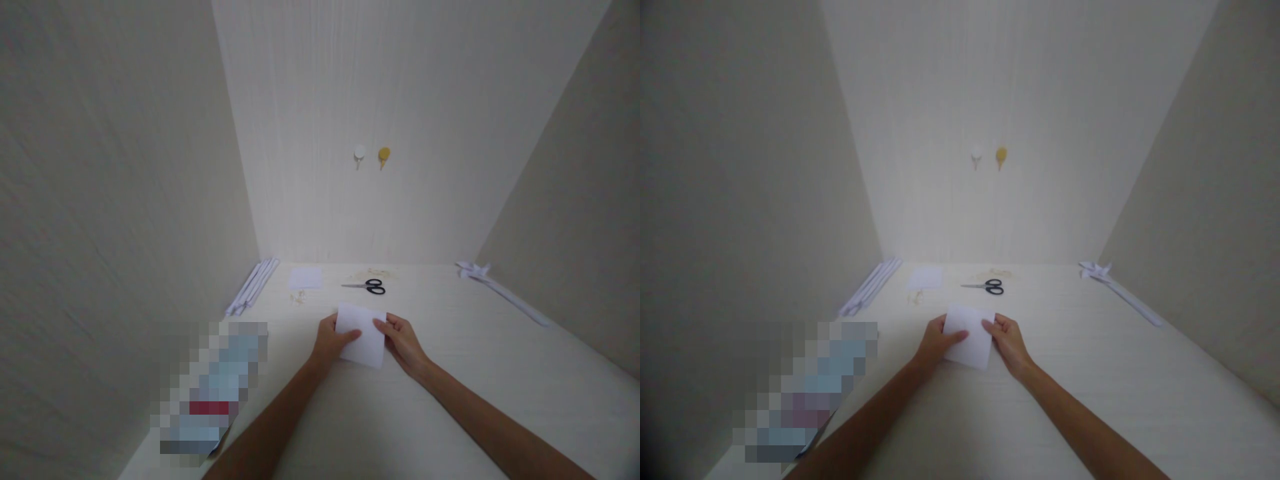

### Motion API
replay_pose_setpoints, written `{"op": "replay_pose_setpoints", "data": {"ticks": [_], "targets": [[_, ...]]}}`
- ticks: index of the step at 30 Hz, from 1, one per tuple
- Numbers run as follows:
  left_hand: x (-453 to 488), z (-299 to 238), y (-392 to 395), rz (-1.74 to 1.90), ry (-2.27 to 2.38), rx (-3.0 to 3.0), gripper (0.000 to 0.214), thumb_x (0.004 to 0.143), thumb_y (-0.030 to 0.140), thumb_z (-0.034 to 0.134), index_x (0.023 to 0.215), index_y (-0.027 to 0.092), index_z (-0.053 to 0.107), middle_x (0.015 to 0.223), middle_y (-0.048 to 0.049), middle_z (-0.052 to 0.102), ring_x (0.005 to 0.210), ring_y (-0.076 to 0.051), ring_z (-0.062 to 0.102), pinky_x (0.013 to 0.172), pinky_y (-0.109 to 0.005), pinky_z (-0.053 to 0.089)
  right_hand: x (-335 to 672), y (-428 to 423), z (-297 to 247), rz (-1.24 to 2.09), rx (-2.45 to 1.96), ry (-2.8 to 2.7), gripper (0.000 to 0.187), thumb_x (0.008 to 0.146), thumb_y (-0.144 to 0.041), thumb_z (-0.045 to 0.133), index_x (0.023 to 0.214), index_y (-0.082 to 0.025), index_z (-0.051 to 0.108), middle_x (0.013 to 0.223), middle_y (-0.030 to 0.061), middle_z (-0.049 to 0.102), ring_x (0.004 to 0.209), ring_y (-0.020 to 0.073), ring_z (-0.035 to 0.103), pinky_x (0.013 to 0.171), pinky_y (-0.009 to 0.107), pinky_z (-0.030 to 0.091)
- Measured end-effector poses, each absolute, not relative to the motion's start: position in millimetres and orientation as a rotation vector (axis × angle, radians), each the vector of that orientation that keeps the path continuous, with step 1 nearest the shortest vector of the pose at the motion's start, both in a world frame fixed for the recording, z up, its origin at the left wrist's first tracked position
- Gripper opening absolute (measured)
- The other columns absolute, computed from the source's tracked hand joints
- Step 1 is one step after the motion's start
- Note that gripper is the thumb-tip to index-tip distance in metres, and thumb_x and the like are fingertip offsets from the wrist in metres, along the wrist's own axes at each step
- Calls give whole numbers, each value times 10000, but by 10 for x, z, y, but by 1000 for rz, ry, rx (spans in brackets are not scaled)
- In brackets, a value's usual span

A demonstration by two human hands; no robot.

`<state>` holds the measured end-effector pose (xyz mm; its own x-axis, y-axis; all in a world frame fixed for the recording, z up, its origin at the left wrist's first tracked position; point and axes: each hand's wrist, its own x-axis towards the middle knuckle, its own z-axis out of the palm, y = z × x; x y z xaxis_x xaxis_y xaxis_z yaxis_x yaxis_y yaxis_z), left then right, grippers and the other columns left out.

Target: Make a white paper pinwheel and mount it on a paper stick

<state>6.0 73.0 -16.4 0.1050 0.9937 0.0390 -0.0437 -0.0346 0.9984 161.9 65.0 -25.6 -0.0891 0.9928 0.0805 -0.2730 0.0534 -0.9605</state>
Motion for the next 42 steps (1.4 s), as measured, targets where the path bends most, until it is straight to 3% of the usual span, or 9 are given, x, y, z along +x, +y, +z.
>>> {"op": "replay_pose_setpoints", "data": {"ticks": [6,11,15,21,28,36,39,42], "targets": [[69,-148,719,1222,1125,1239,303,480,181,687,762,87,632,708,-60,651,606,-162,564,556,-260,438,1857,1105,-144,769,-1304,-1529,401,743,-474,425,801,-122,610,799,104,667,708,188,609,606,276,454],[65,-152,706,1218,1076,1184,307,486,177,683,777,93,630,709,-54,649,597,-157,564,556,-259,440,2065,1571,23,478,-1512,-1821,200,718,-263,499,784,-138,641,849,101,659,782,209,588,735,304,418],[65,-158,703,1240,1066,1155,296,472,167,686,752,91,628,695,-53,644,592,-155,562,557,-261,440,2064,1775,39,280,-1680,-2057,210,696,-112,498,846,-139,643,970,122,626,921,237,548,807,314,374],[67,-136,691,1228,1055,1155,281,483,158,675,752,97,625,679,-46,635,586,-149,553,549,-255,437,1988,1886,64,87,-1839,-2334,188,757,-174,474,843,-146,639,947,133,621,914,242,551,738,302,397],[69,-140,695,1214,1054,1146,289,485,143,672,766,93,626,710,-54,640,605,-151,556,566,-256,441,1983,1946,105,-23,-1946,-2468,196,802,-216,462,907,-130,604,1008,141,579,948,223,528,738,286,409],[67,-129,695,1227,1067,1139,254,475,166,685,711,95,625,649,-36,625,561,-136,541,533,-241,427,1988,1967,87,40,-2003,-2494,288,830,-292,457,1085,-161,483,1090,70,511,908,168,532,760,372,456],[70,-125,688,1225,1046,1121,246,477,184,688,699,99,626,634,-29,622,549,-134,541,519,-237,420,1999,1949,92,79,-2000,-2435,248,810,-284,487,1003,-137,540,1037,86,548,893,175,540,754,343,447],[72,-134,688,1228,1036,1108,232,474,184,687,683,102,627,617,-23,619,537,-132,538,511,-236,416,2024,1911,95,137,-1977,-2333,160,709,-242,575,784,-108,622,891,129,618,858,218,564,687,276,421]]}}
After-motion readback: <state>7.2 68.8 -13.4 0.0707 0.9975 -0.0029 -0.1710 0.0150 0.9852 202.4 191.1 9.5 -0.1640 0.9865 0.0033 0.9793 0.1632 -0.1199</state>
